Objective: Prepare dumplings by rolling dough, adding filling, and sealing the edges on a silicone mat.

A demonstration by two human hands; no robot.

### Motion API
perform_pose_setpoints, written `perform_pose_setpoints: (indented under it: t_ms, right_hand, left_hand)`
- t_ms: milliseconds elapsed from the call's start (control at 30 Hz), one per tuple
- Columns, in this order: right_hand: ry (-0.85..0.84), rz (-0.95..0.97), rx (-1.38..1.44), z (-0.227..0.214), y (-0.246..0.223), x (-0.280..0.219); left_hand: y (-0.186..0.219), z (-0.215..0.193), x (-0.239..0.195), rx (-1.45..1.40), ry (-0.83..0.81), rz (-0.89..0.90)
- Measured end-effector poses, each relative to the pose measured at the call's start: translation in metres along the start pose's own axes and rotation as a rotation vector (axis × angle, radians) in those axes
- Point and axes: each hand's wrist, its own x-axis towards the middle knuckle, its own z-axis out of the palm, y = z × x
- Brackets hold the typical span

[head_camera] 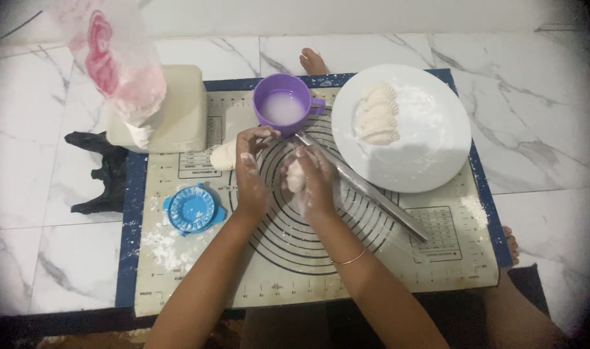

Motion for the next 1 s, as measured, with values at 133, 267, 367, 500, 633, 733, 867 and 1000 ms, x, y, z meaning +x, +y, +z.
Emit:
perform_pose_setpoints:
  t_ms: [133, 267, 367, 500, 633, 733, 867, 1000]
  right_hand:
    - [0.021, -0.043, 0.042, 0.002, -0.003, 0.005]
    - [-0.136, -0.030, 0.091, 0.004, -0.016, 0.006]
    - [-0.228, -0.014, 0.087, -0.010, 0.000, 0.017]
    - [-0.242, -0.129, -0.035, -0.010, 0.003, 0.011]
    - [-0.191, -0.078, -0.040, -0.021, 0.008, 0.018]
    - [-0.159, -0.074, -0.065, -0.021, 0.002, 0.018]
    - [-0.072, -0.089, -0.082, -0.024, 0.004, 0.020]
    - [0.098, -0.019, -0.187, -0.017, 0.001, 0.021]
  left_hand:
    - [-0.006, -0.006, 0.005, 0.006, 0.030, -0.018]
    - [-0.006, -0.007, 0.006, 0.097, 0.022, 0.032]
    - [-0.022, -0.010, 0.003, 0.163, -0.003, 0.080]
    - [-0.019, -0.009, 0.002, 0.187, -0.015, 0.103]
    - [-0.016, -0.009, -0.001, 0.152, -0.011, 0.059]
    - [-0.016, -0.007, -0.003, 0.134, 0.006, 0.023]
    - [-0.023, -0.008, -0.004, 0.057, -0.033, -0.025]
    - [-0.021, -0.003, -0.010, -0.002, -0.051, -0.122]
